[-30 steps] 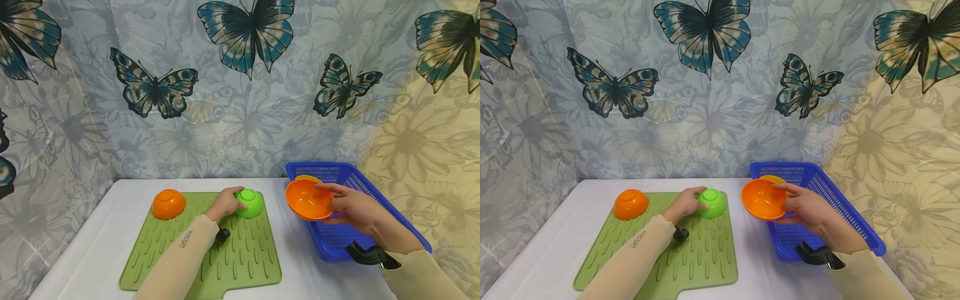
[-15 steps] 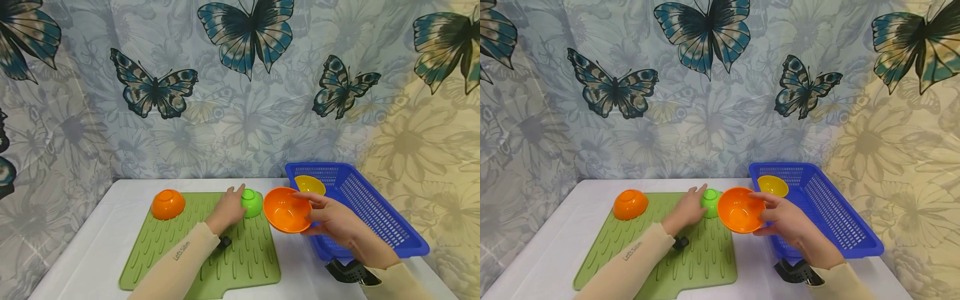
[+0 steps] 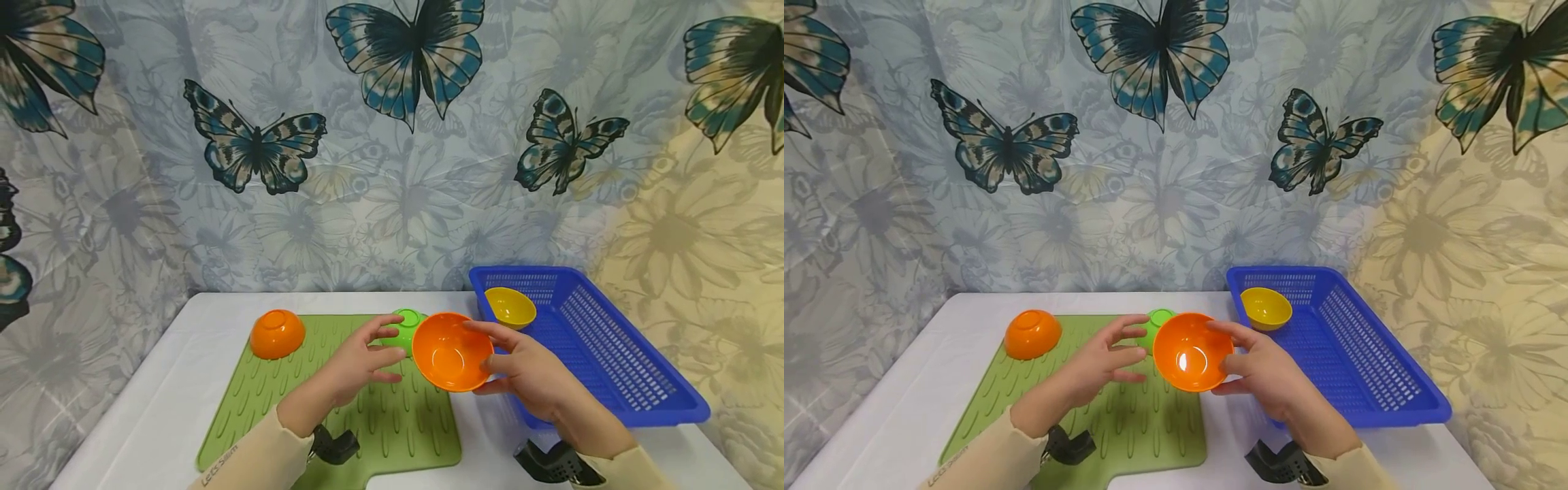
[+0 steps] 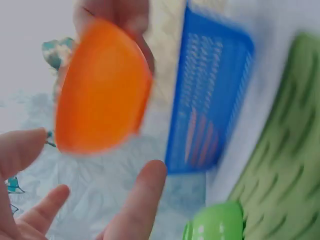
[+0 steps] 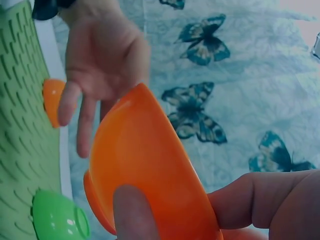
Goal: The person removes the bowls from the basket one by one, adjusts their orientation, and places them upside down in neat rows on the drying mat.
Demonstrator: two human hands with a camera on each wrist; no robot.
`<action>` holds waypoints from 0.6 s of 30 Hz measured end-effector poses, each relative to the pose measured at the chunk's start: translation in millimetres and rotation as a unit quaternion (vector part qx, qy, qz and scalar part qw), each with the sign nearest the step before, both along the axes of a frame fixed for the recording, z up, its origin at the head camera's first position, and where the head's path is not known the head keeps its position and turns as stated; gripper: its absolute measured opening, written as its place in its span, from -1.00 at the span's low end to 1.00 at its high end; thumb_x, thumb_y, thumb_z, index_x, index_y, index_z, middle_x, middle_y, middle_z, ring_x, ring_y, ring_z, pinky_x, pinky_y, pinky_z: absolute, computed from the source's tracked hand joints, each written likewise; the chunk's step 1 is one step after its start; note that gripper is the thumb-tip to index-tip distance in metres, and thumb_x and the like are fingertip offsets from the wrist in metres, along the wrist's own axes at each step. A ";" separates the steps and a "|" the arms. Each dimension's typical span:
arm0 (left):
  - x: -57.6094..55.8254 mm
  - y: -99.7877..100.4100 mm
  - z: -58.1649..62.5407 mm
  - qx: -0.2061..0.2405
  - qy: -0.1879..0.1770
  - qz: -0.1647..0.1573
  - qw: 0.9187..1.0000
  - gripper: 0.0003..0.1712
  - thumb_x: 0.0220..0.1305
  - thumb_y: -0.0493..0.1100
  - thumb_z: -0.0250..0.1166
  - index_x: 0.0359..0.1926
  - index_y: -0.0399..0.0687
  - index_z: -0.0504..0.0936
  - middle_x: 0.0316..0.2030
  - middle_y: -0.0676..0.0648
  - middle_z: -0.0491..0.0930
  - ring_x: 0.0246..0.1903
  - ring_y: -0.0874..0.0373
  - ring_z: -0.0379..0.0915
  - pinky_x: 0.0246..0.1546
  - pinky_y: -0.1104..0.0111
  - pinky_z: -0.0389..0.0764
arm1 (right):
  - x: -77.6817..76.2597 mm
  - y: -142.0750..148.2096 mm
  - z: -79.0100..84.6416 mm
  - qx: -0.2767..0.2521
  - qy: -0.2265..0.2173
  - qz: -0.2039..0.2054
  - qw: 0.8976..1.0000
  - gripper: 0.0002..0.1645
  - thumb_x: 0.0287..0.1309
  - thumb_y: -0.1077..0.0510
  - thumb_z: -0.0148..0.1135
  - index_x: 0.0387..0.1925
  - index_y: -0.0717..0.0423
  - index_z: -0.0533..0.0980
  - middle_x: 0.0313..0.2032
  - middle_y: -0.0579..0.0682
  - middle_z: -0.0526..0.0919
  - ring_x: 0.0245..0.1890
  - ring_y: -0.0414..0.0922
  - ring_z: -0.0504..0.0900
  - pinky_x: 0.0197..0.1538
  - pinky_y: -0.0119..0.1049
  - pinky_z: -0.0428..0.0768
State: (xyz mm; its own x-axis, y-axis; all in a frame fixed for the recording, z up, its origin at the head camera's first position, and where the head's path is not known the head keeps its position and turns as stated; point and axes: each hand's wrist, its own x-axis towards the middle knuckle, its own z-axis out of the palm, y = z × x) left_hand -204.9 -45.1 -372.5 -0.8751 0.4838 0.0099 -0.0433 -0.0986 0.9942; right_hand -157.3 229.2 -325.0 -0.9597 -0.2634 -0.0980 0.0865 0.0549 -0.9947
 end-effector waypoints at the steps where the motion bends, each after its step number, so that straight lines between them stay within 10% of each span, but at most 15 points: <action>1: 5.0 -2.1 1.7 0.026 -0.011 -0.009 1.000 -0.34 0.35 -0.28 0.31 0.43 0.01 0.35 0.39 -0.30 0.13 0.17 -0.21 0.40 -0.10 -0.05 0.62 | 0.9 -2.6 -0.4 0.000 0.001 -0.001 1.000 -0.19 0.11 0.49 0.11 0.44 0.27 0.26 0.45 0.32 0.01 -0.04 0.19 0.61 -0.13 0.09 0.65; 9: 31.0 -14.0 5.8 0.146 -0.055 -0.066 0.985 -0.37 0.35 -0.35 0.27 0.41 -0.25 0.35 0.43 -0.26 0.10 0.10 -0.23 0.50 -0.04 -0.07 0.58 | 4.4 -19.9 -4.4 -0.023 0.002 0.026 0.999 -0.21 0.14 0.46 0.14 0.45 0.25 0.25 0.46 0.34 -0.05 -0.05 0.17 0.61 -0.12 0.07 0.66; 18: 39.0 -23.5 0.3 0.172 -0.079 -0.063 0.980 -0.30 0.33 -0.39 0.27 0.46 -0.25 0.28 0.48 -0.26 0.01 0.11 -0.23 0.50 0.00 -0.08 0.55 | 4.0 -34.7 -8.6 -0.026 0.001 0.036 0.999 -0.21 0.12 0.47 0.13 0.43 0.25 0.28 0.43 0.32 0.09 -0.04 0.18 0.62 -0.11 0.12 0.64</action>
